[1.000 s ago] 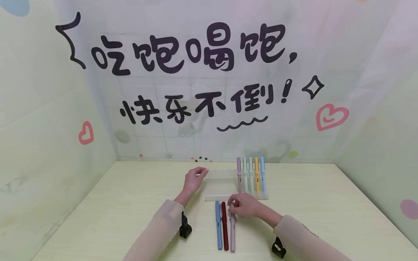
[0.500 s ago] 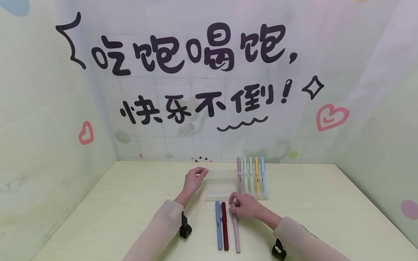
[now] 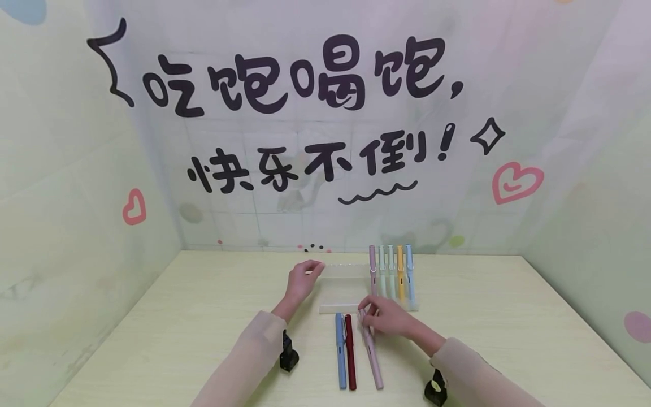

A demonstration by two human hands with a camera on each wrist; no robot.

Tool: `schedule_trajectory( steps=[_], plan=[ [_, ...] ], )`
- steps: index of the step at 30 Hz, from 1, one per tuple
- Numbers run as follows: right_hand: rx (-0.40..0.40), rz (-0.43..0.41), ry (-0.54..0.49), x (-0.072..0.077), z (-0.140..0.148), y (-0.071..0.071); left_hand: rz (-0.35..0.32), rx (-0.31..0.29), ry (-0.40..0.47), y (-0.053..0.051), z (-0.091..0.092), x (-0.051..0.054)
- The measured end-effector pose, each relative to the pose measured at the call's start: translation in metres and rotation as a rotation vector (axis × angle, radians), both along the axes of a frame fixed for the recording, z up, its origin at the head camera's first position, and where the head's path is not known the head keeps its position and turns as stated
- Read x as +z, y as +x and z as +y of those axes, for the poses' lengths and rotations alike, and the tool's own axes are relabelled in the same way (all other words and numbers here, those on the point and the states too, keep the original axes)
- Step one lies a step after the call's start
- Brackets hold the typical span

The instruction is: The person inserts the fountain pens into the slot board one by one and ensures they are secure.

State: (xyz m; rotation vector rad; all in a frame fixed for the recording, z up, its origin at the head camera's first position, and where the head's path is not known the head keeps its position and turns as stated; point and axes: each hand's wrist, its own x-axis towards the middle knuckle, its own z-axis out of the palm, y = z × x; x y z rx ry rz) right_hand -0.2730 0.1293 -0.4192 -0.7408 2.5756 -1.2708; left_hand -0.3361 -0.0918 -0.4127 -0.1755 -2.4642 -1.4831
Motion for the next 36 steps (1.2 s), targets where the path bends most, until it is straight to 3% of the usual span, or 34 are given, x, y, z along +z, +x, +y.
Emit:
schedule_trajectory(
  steps=[8, 15, 23, 29, 36],
  plan=[
    [-0.029, -0.026, -0.07, 0.008, 0.0, -0.004, -0.002, -0.004, 0.012, -0.002, 0.0, 0.001],
    [-0.02, -0.008, -0.139, 0.032, -0.004, 0.007, -0.001, -0.012, 0.009, -0.004, -0.001, 0.001],
    [-0.043, 0.003, -0.154, 0.023, 0.002, -0.016, -0.001, -0.019, 0.0, -0.005, -0.002, 0.003],
    [-0.038, 0.024, -0.202, 0.033, 0.006, -0.022, 0.006, -0.022, -0.005, -0.005, -0.003, 0.002],
    [-0.07, 0.077, -0.183, 0.048, 0.009, -0.026, 0.009, -0.02, -0.007, -0.005, -0.003, 0.0]
  ],
)
